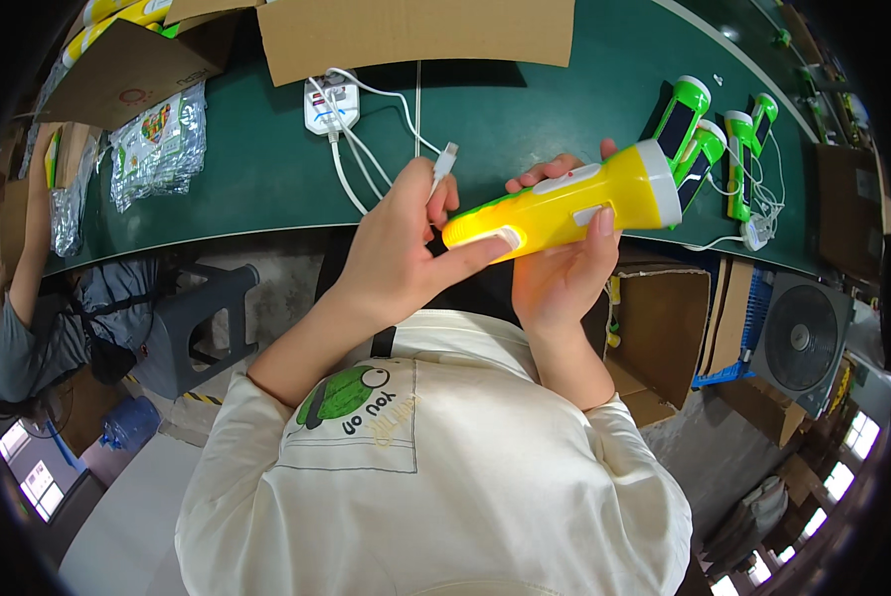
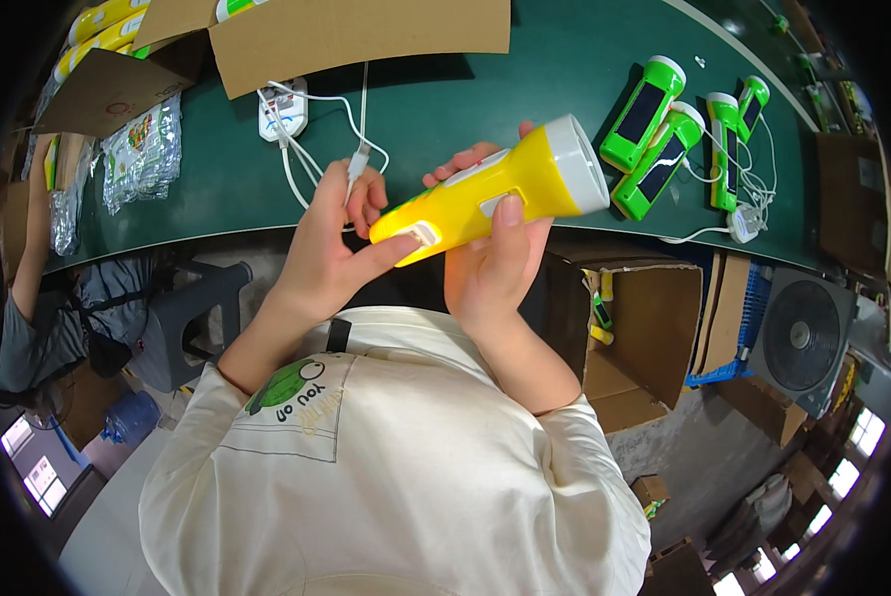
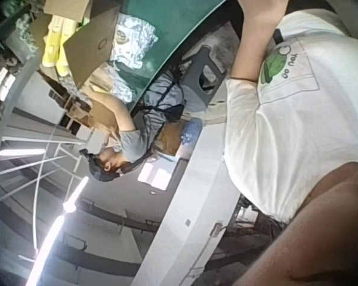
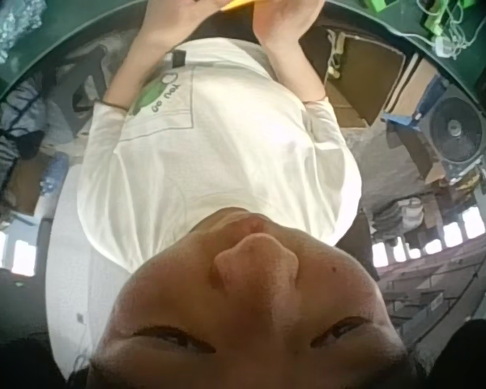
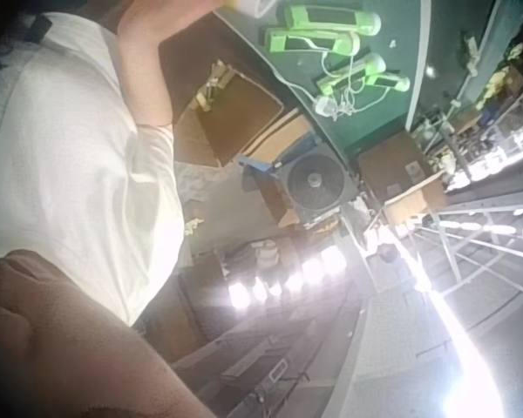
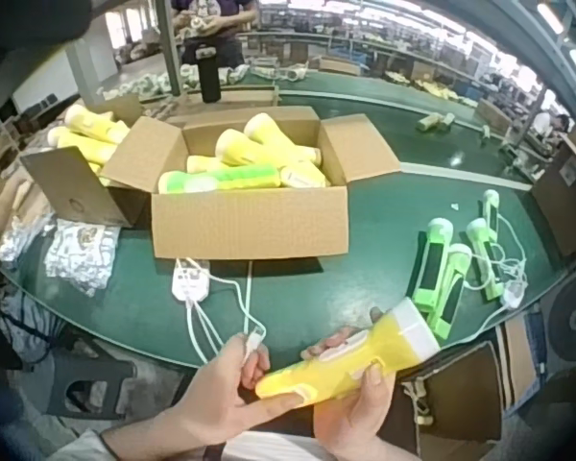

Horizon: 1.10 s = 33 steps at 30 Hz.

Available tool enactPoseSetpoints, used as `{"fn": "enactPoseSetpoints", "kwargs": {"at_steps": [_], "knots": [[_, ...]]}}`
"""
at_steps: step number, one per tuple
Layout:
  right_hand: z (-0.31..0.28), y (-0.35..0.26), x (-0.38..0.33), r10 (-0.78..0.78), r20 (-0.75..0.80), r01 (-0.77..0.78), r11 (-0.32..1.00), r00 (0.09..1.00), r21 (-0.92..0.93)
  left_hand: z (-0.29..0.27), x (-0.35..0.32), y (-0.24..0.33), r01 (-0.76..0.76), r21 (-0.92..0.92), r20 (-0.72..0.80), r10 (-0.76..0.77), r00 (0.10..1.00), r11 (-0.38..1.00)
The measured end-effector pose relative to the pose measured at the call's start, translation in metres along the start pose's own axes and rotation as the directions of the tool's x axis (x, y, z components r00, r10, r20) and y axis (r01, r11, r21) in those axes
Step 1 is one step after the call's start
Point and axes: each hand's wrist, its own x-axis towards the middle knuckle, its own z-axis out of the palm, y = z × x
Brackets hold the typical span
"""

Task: Checking the functionality of yellow and green flashlights on an assembly line and placing them in boxes.

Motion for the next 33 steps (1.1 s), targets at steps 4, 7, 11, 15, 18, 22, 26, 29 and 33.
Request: {"fn": "enactPoseSetpoints", "kwargs": {"at_steps": [4, 7, 11, 15, 18, 22, 26, 29, 33], "knots": [[0.006, 0.009, -0.008, -0.108, -0.027, 0.108, 0.994, 0.994, -0.009, 0.004, 0.002, -0.001, 0.05, -0.046, 0.044, -0.048, 0.998, 0.998], [0.004, 0.012, -0.01, -0.206, -0.025, 0.204, 0.978, 0.978, -0.047, 0.003, 0.003, -0.005, 0.032, -0.194, 0.066, -0.02, 0.998, 0.981], [-0.003, 0.013, -0.009, -0.314, 0.166, 0.348, 0.904, 0.935, -0.248, 0.003, 0.005, -0.008, -0.003, -0.226, 0.039, 0.012, 0.999, 0.974], [0.011, 0.007, -0.001, -0.397, 0.101, 0.409, 0.866, 0.912, -0.287, -0.004, 0.008, 0.0, 0.086, -0.524, -0.025, -0.117, 0.993, 0.848], [0.026, -0.016, 0.008, -0.279, -0.091, 0.268, 0.956, 0.956, -0.121, -0.025, 0.009, -0.005, 0.009, -0.708, -0.017, -0.03, 0.999, 0.706], [0.038, -0.029, 0.013, -0.126, -0.198, 0.123, 0.992, 0.972, -0.032, -0.03, 0.011, -0.002, -0.027, -0.8, -0.028, 0.006, 1.0, 0.599], [0.045, -0.028, 0.014, -0.105, -0.219, 0.1, 0.994, 0.97, -0.032, -0.032, 0.012, -0.011, -0.034, -0.854, -0.044, -0.006, 0.999, 0.519], [0.043, -0.027, 0.015, -0.118, -0.217, 0.115, 0.993, 0.969, -0.026, -0.034, 0.011, -0.012, -0.048, -0.873, -0.061, -0.012, 0.998, 0.486], [0.041, -0.023, 0.018, -0.124, -0.275, 0.111, 0.992, 0.953, -0.06, -0.032, 0.009, -0.012, -0.058, -0.855, -0.051, 0.027, 0.998, 0.515]]}}
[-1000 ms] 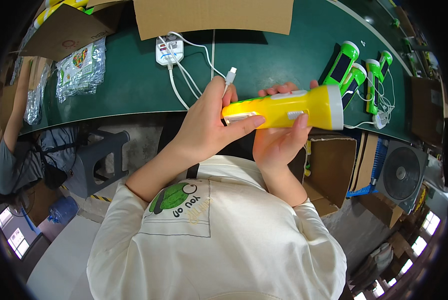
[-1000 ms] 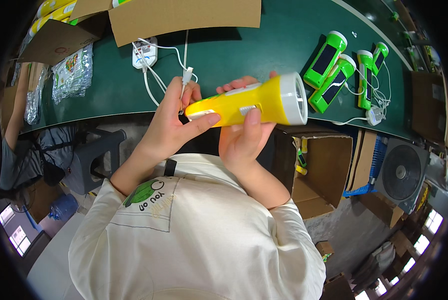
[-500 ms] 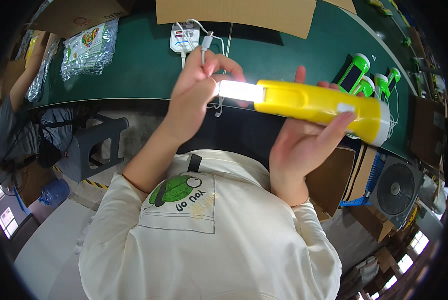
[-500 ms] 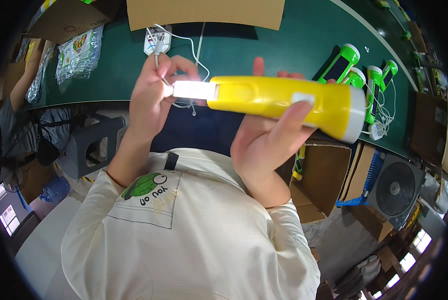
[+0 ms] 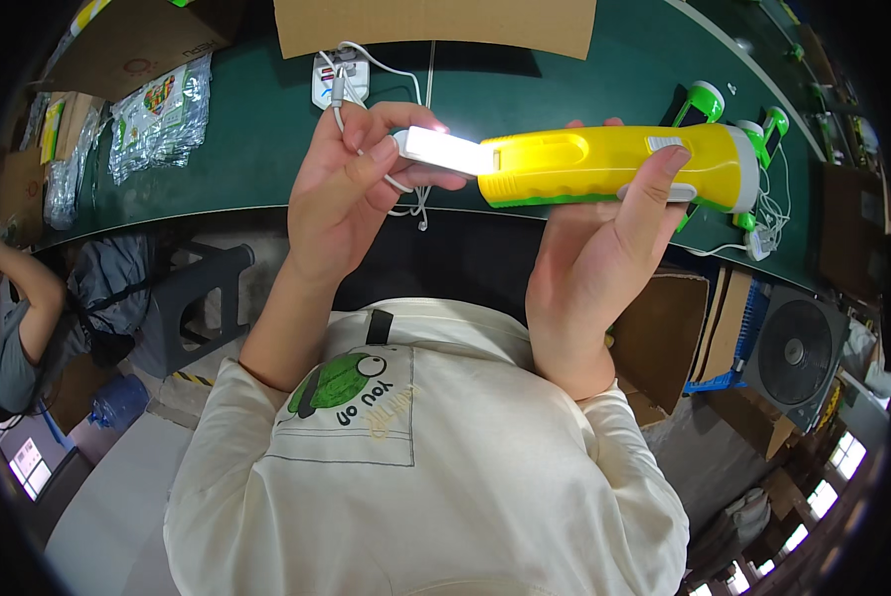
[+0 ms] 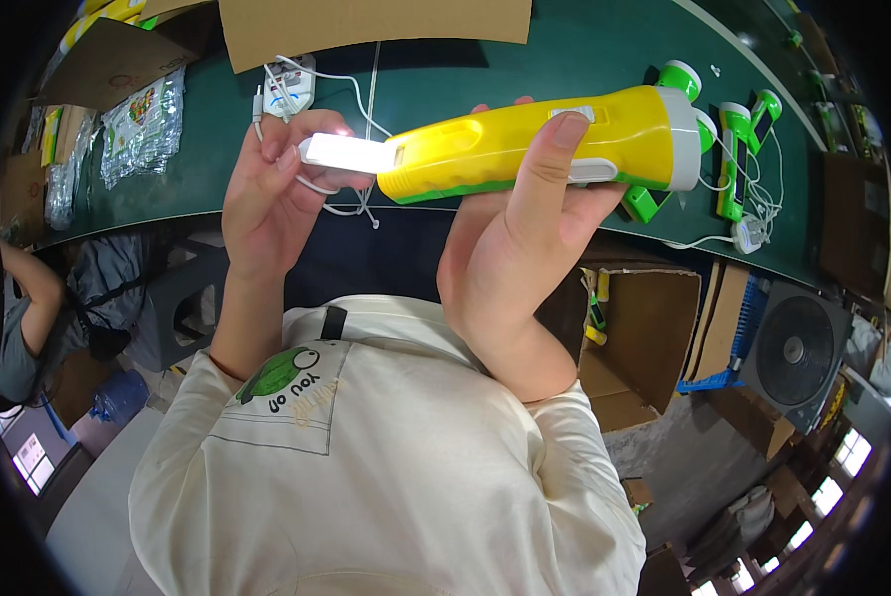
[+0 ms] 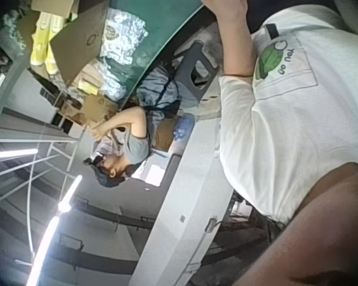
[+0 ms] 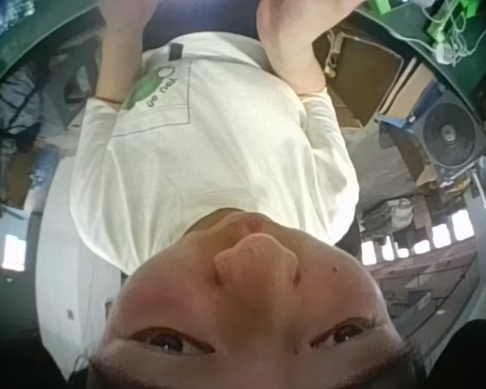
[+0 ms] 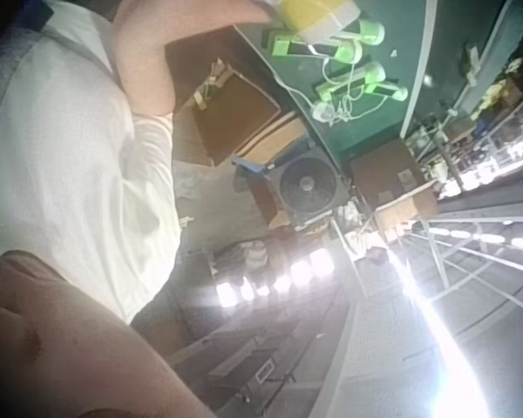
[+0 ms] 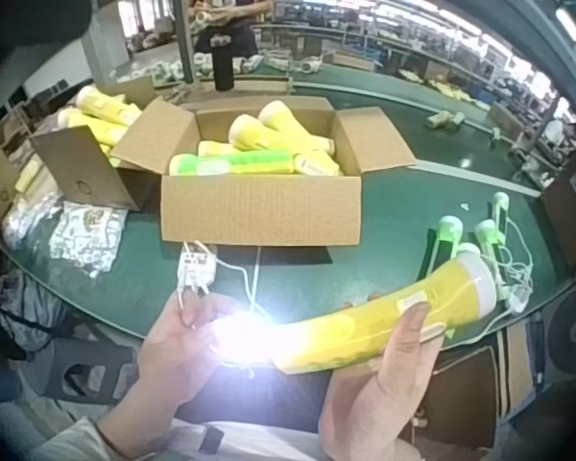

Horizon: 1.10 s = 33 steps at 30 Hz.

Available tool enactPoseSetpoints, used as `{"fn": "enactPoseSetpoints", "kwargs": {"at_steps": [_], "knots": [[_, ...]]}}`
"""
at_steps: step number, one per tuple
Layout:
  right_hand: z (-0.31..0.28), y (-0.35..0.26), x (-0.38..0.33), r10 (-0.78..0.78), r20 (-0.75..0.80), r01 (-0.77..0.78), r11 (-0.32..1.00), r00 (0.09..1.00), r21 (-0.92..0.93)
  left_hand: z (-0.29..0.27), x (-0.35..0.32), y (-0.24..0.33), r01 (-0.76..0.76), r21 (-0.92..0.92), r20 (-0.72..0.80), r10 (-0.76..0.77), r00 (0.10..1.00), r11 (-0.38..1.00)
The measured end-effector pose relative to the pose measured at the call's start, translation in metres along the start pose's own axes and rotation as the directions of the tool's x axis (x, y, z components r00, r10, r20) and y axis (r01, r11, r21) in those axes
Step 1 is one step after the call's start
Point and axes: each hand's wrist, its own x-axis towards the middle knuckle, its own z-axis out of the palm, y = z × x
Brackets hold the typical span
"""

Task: Checking the functionality of yellow and green flashlights on an assembly line and placing them in boxes.

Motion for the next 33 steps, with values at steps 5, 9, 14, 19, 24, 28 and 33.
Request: {"fn": "enactPoseSetpoints", "kwargs": {"at_steps": [5, 9, 14, 19, 24, 28, 33], "knots": [[-0.003, 0.004, -0.001, 0.036, 0.035, -0.033, 0.996, 0.999, -0.087, 0.001, 0.001, -0.003, -0.039, 0.139, 0.003, 0.04, 0.999, 0.989], [-0.005, 0.007, -0.003, 0.05, 0.007, -0.049, 0.992, 0.999, -0.114, 0.0, 0.003, -0.001, -0.071, 0.239, 0.008, 0.071, 0.997, 0.968], [0.002, -0.001, -0.008, -0.008, -0.026, 0.008, 1.0, 1.0, -0.013, 0.001, 0.003, 0.0, -0.065, 0.171, -0.015, 0.069, 0.998, 0.983], [0.004, -0.002, -0.008, -0.041, 0.015, 0.042, 0.999, 0.999, -0.032, 0.0, 0.002, 0.0, -0.058, 0.132, -0.027, 0.062, 0.998, 0.989], [0.002, -0.001, -0.011, -0.066, -0.005, 0.066, 0.996, 0.998, -0.068, 0.005, -0.001, -0.003, -0.1, 0.13, -0.047, 0.107, 0.993, 0.987], [0.003, -0.001, -0.013, -0.072, -0.011, 0.071, 0.993, 0.997, -0.093, 0.002, -0.001, -0.005, -0.095, 0.114, -0.049, 0.101, 0.994, 0.989], [0.004, 0.0, -0.014, -0.063, -0.024, 0.061, 0.995, 0.998, -0.079, 0.001, -0.002, -0.005, -0.074, 0.071, -0.071, 0.079, 0.994, 0.995]]}}
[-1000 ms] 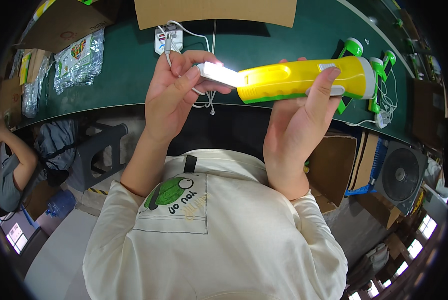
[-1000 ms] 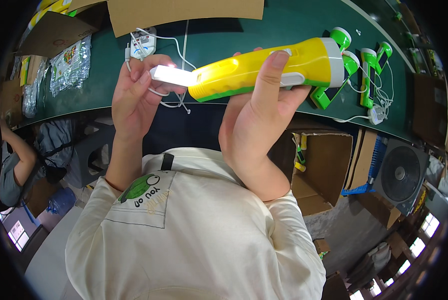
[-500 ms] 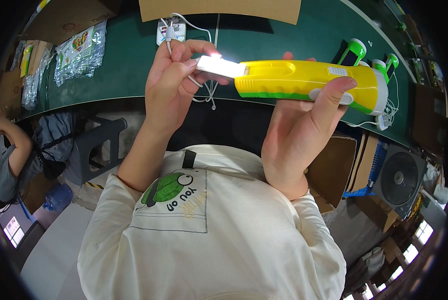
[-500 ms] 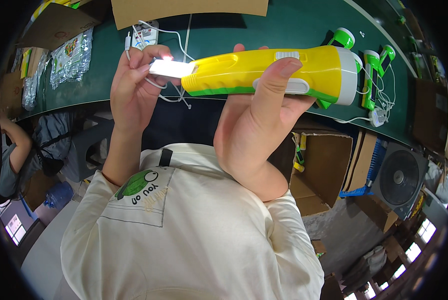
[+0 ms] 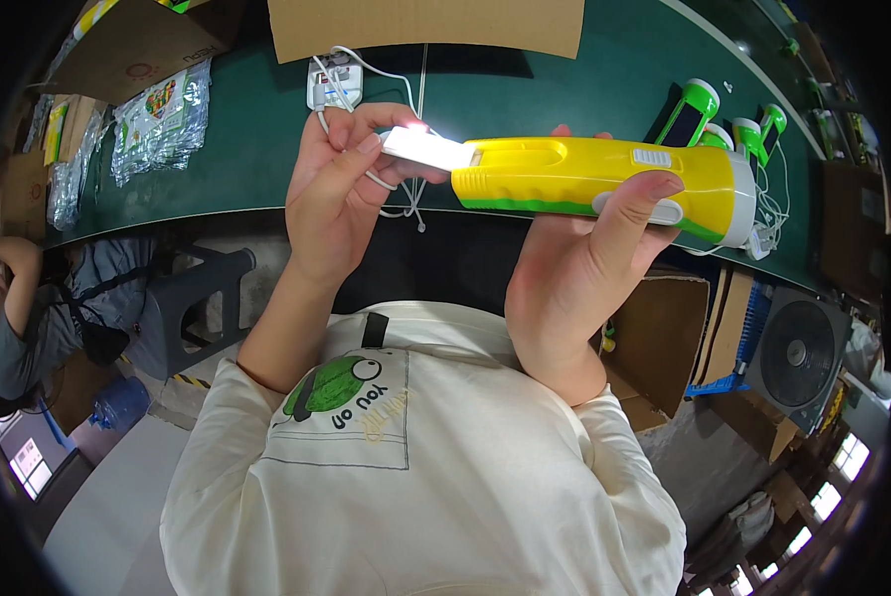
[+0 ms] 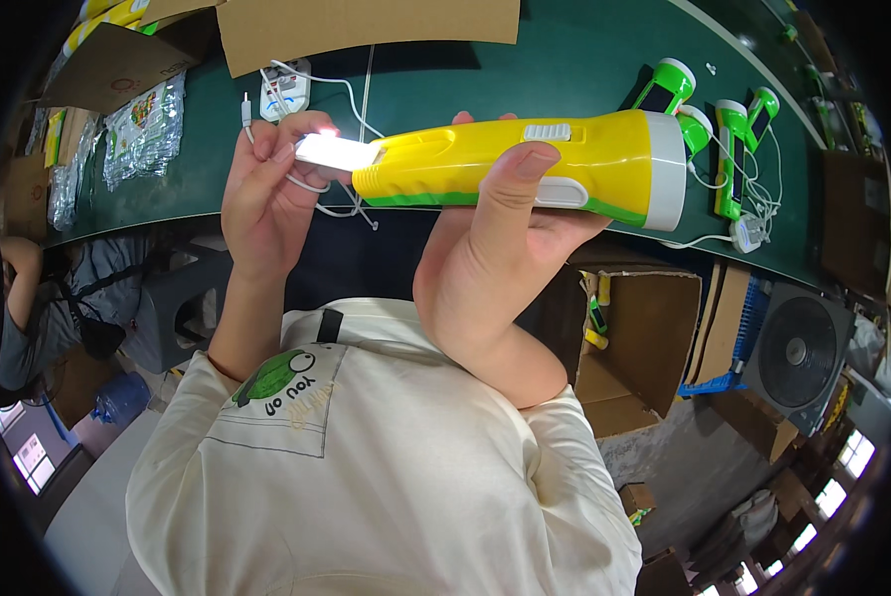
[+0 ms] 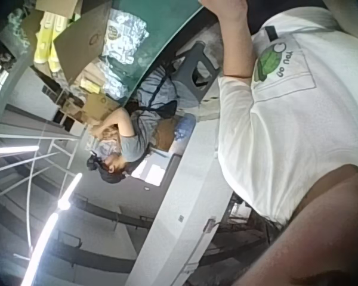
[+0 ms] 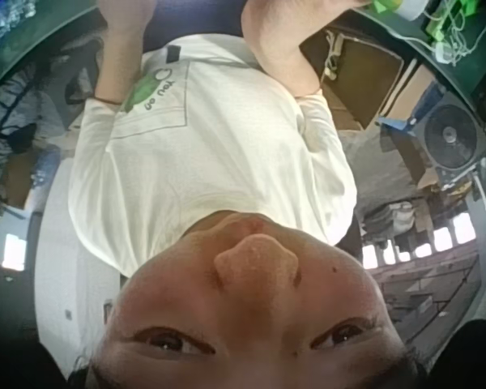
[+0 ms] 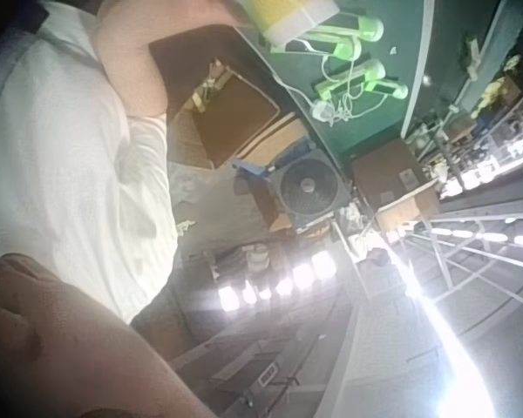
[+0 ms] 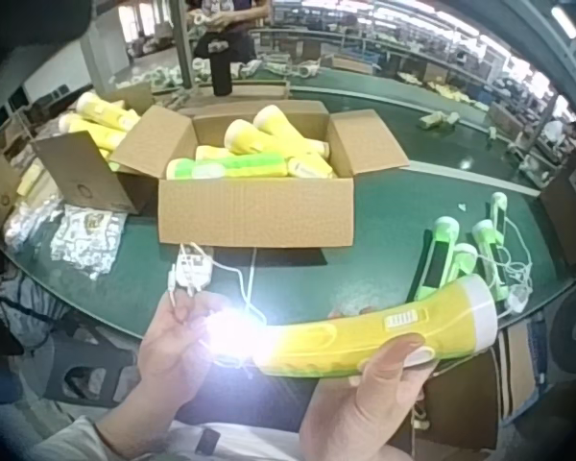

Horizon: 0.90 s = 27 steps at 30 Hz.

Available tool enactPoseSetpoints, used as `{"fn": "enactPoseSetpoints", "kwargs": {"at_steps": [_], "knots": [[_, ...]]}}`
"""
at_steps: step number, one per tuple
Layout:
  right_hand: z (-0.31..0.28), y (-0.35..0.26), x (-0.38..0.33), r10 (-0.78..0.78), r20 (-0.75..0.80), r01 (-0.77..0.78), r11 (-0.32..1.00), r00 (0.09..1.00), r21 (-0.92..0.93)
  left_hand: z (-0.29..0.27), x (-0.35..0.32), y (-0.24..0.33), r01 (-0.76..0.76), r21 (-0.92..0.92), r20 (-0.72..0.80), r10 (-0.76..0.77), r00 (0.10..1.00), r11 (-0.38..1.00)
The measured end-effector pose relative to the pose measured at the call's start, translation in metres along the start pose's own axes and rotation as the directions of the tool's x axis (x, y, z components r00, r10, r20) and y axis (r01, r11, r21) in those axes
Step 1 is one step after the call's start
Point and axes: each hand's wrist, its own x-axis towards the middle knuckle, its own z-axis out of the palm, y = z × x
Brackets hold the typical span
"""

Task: Checking the functionality of yellow and green flashlights on an assembly line and placing them in boxes.

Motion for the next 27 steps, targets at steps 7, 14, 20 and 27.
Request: {"fn": "enactPoseSetpoints", "kwargs": {"at_steps": [7, 14, 20, 27], "knots": [[0.001, 0.002, 0.0, -0.007, -0.004, 0.007, 1.0, 1.0, 0.012, -0.003, 0.001, 0.0, 0.018, -0.013, 0.022, -0.017, 1.0, 1.0], [-0.007, 0.013, 0.004, 0.003, 0.206, 0.012, 0.997, 0.979, -0.075, 0.005, 0.0, 0.001, -0.151, 0.202, 0.23, 0.103, 0.968, 0.968], [-0.009, 0.017, -0.006, 0.229, 0.307, -0.247, 0.969, 0.924, 0.019, 0.033, 0.001, 0.012, 0.108, 0.635, 0.079, -0.203, 0.976, 0.765], [-0.01, 0.017, -0.001, 0.338, 0.309, -0.34, 0.939, 0.889, -0.047, 0.036, -0.002, 0.002, 0.149, 0.693, 0.036, -0.24, 0.97, 0.705]]}}
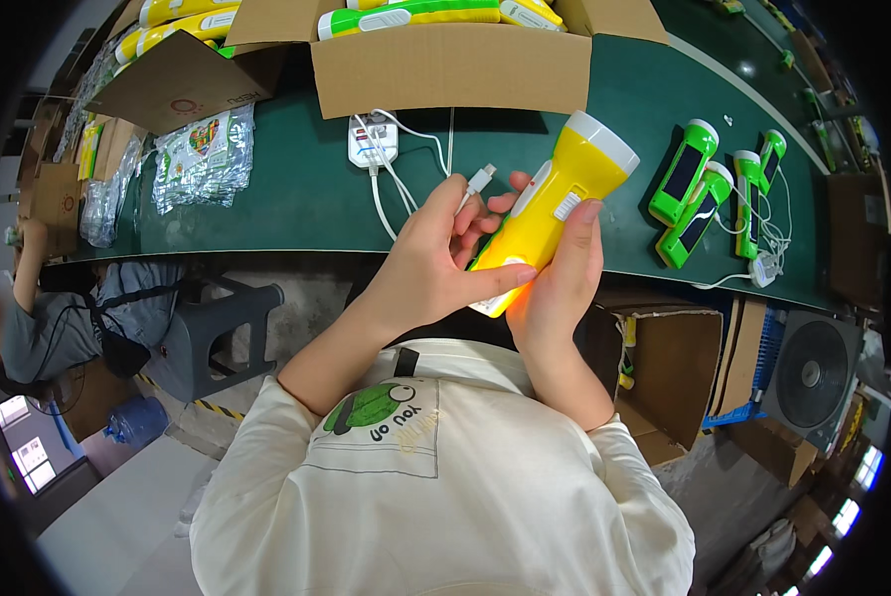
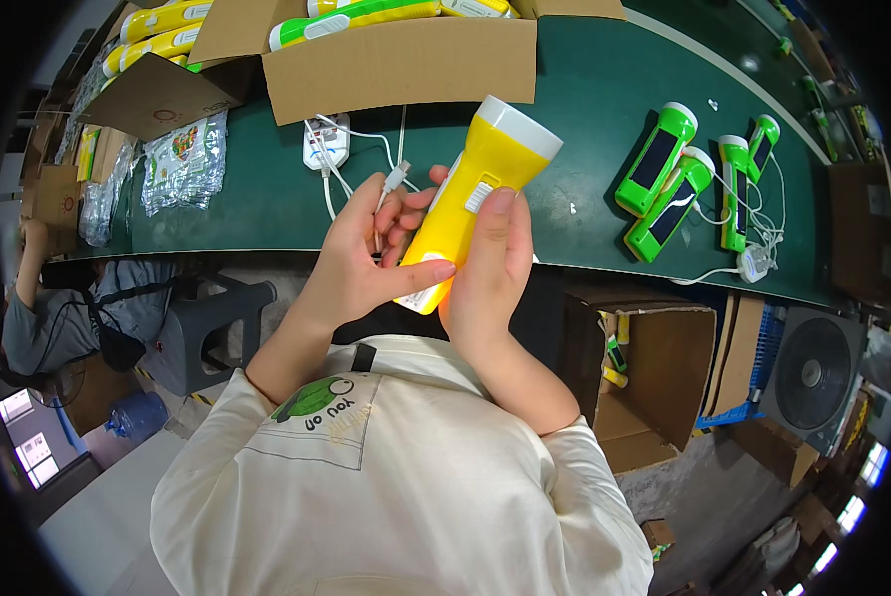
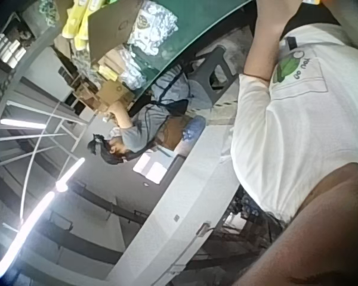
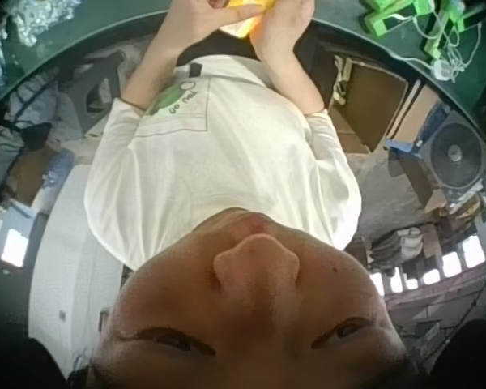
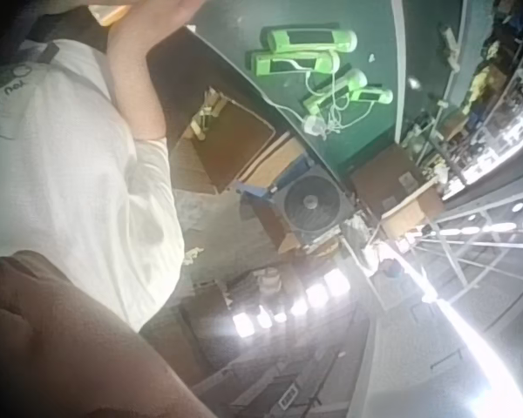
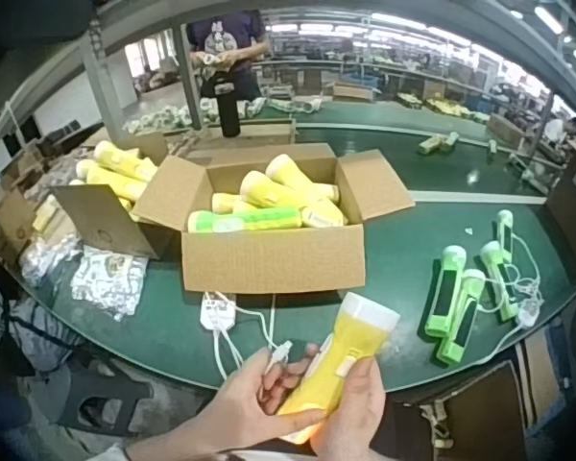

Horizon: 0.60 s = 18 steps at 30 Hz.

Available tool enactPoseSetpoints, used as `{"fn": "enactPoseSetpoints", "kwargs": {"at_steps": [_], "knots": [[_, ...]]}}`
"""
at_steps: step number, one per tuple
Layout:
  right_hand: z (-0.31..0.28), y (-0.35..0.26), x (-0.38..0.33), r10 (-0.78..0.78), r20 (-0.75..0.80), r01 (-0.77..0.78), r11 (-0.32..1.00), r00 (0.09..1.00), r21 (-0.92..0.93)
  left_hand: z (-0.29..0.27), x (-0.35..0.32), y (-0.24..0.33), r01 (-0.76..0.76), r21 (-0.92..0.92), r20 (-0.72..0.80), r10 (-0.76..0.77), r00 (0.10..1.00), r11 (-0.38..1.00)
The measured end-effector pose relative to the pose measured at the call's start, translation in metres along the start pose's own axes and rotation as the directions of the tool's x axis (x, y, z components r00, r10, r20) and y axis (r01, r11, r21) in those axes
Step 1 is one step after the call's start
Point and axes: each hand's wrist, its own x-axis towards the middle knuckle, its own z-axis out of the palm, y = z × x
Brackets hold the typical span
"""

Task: Checking the functionality of yellow and green flashlights on an assembly line and placing them in boxes.

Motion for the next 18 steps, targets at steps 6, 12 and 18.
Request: {"fn": "enactPoseSetpoints", "kwargs": {"at_steps": [6, 12, 18], "knots": [[-0.007, 0.006, 0.01, 0.015, 0.059, -0.015, 1.0, 0.998, 0.003, 0.001, -0.001, 0.002, -0.091, -0.017, -0.005, 0.091, 0.996, 0.996], [-0.006, 0.003, 0.007, 0.231, 0.214, -0.274, 0.941, 0.949, 0.197, -0.026, -0.008, 0.008, -0.193, -0.203, 0.082, 0.213, 0.974, 0.96], [-0.01, 0.006, 0.004, 0.326, 0.426, -0.44, 0.875, 0.844, 0.201, -0.035, -0.007, 0.015, 0.001, -0.32, 0.094, 0.031, 0.995, 0.948]]}}
